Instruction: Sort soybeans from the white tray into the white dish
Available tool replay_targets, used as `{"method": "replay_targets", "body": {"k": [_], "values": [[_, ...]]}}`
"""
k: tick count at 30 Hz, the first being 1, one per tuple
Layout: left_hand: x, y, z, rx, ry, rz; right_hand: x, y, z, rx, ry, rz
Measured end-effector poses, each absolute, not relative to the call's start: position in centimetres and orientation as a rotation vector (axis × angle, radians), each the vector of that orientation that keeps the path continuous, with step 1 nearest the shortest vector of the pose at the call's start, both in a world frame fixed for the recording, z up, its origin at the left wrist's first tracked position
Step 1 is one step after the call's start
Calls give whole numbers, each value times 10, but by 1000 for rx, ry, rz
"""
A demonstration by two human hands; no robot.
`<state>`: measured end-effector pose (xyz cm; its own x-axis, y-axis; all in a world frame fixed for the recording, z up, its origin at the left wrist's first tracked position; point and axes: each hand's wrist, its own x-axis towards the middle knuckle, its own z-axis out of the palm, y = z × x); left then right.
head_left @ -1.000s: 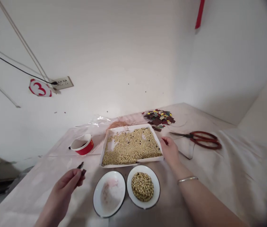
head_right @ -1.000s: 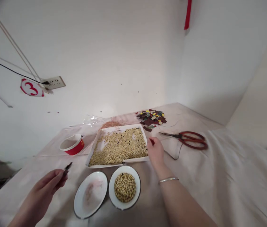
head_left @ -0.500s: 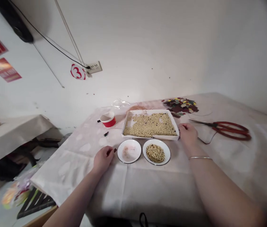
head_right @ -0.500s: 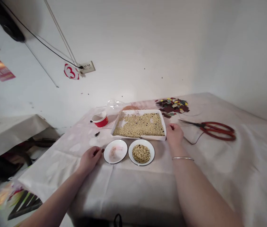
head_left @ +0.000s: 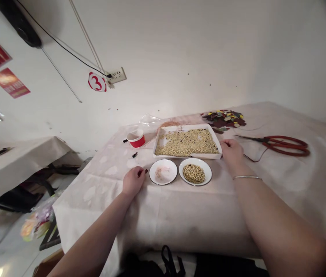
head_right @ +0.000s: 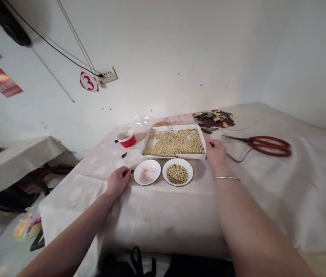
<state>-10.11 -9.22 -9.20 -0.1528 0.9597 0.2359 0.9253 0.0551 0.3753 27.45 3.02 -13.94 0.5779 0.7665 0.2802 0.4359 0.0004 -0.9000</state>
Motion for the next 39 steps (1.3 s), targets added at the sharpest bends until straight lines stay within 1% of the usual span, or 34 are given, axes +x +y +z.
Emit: {"method": "replay_targets", "body": {"k": [7,14,19,23,25,26,27,29,33,39], "values": [[-104,-92,-93,1939,2150,760,276,31,-142,-1641,-1050,321],[-118,-86,-91,1761,1935,903,268,21,-132,-1705,-1081,193],[-123,-65,-65,1691,1790,1085,256,17,-110,-1694,-1175,96],[-99,-27,-31,1789,1584,1162,237,28,-79,-1619,-1363,145],[-75,-2,-16,1895,1441,1128,225,35,-62,-1579,-1556,236],[-62,10,-11,1950,1360,1087,218,39,-55,-1537,-1818,342],[-48,22,-7,2006,1278,1050,213,43,-50,-1489,-1951,404],[-23,44,-6,2120,1152,927,204,53,-44,-1442,-2088,459],[10,75,-25,2251,1095,676,201,72,-53,-1461,-2219,458],[16,85,-62,2333,1250,523,210,82,-81,-1506,-2278,495]]}}
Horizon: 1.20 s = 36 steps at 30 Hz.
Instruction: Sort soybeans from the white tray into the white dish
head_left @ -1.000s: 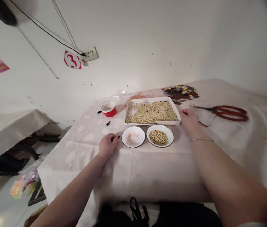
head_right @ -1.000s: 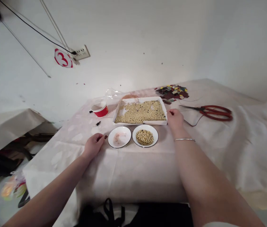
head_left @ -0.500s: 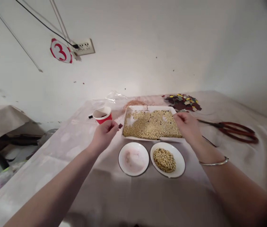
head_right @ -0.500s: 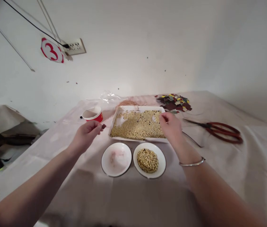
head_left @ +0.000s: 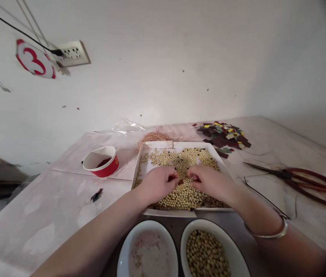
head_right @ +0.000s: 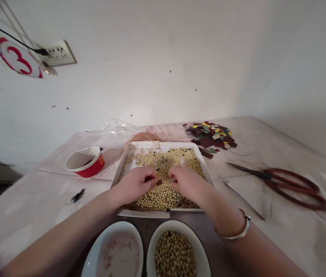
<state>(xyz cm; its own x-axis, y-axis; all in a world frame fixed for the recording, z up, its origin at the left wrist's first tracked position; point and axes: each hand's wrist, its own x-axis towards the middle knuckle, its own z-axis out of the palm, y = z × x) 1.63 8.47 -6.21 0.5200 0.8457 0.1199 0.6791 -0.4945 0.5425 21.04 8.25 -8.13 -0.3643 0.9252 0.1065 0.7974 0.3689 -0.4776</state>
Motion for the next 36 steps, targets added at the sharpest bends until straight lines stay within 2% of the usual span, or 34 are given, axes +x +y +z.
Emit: {"method": "replay_targets", "body": {"k": [8,17,23,36], "values": [[21,72,-74,2457,1216,474,209,85,-87,-1569,-2305,537],[20,75,-73,2187,1172,524,198,63,-46,-1404,-2274,670],[18,76,-72,1985,1028,633,192,63,-53,-1375,-2253,653],[17,76,-71,1905,992,607,192,63,-47,-1353,-2314,546]]}}
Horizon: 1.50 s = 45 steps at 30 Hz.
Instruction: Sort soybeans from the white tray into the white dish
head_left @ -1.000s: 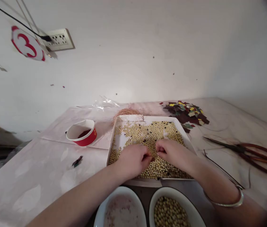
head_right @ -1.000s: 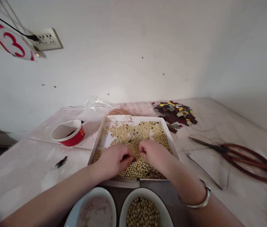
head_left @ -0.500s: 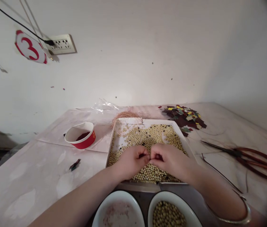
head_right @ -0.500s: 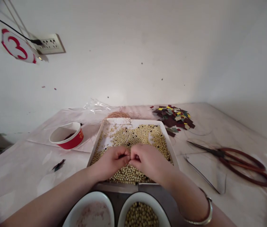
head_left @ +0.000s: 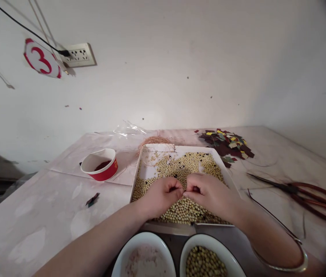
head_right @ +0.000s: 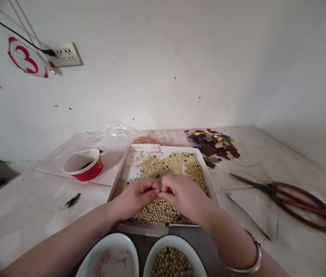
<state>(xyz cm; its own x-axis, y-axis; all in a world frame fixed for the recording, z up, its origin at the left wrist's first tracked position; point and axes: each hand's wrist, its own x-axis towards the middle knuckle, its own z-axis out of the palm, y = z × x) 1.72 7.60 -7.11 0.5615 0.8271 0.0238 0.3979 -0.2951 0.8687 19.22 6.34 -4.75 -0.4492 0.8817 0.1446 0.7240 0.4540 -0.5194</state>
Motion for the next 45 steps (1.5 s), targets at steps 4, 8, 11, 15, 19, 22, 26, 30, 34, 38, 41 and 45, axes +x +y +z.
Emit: {"method": "replay_targets", "body": {"k": [4,8,11,15,19,22,26,30,34,38,41,45], "values": [[17,77,-74,1858,980,613,192,63,-47,-1331,-2326,523],[17,77,-75,1825,968,621,193,62,-46,-1383,-2309,532],[17,77,-75,1832,964,618,193,63,-46,-1373,-2308,523],[17,77,-74,1811,959,620,194,64,-48,-1353,-2283,551],[18,77,-72,1795,951,618,194,65,-49,-1335,-2257,562],[18,76,-71,1776,942,629,194,65,-48,-1325,-2257,569],[18,76,-71,1761,934,624,195,64,-46,-1343,-2234,562],[17,77,-71,1788,951,621,196,64,-46,-1334,-2236,592],[17,77,-71,1790,951,620,196,65,-46,-1354,-2210,595],[17,77,-70,1805,950,621,195,65,-45,-1323,-2233,589],[17,77,-70,1793,950,615,194,65,-44,-1352,-2213,599],[17,77,-69,1807,948,626,194,65,-45,-1327,-2226,603]]}}
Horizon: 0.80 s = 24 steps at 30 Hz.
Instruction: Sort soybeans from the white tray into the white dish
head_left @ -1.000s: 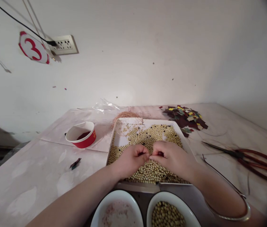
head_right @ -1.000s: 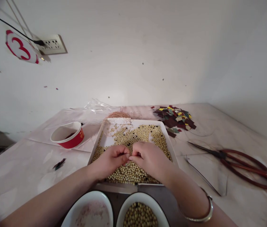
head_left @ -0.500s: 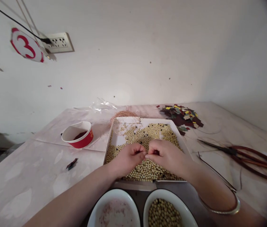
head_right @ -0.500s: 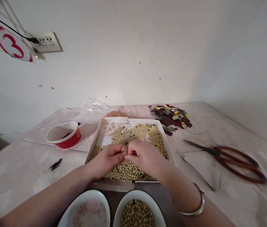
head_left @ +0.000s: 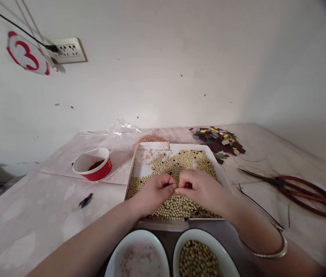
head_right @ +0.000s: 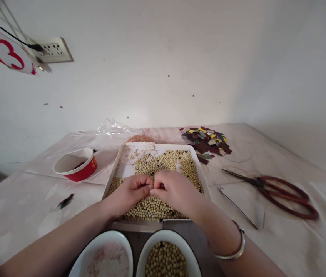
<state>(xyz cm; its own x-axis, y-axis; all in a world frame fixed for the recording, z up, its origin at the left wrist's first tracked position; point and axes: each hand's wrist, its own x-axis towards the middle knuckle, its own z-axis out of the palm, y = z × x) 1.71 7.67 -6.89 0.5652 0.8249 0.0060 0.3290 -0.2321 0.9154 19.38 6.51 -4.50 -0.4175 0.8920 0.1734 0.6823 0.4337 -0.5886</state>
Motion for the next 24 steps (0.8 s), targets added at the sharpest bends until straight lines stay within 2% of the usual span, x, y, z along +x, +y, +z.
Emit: {"method": "replay_targets", "body": {"k": [24], "values": [[17,77,-70,1743,951,638,196,70,-53,-1307,-2182,689]]}}
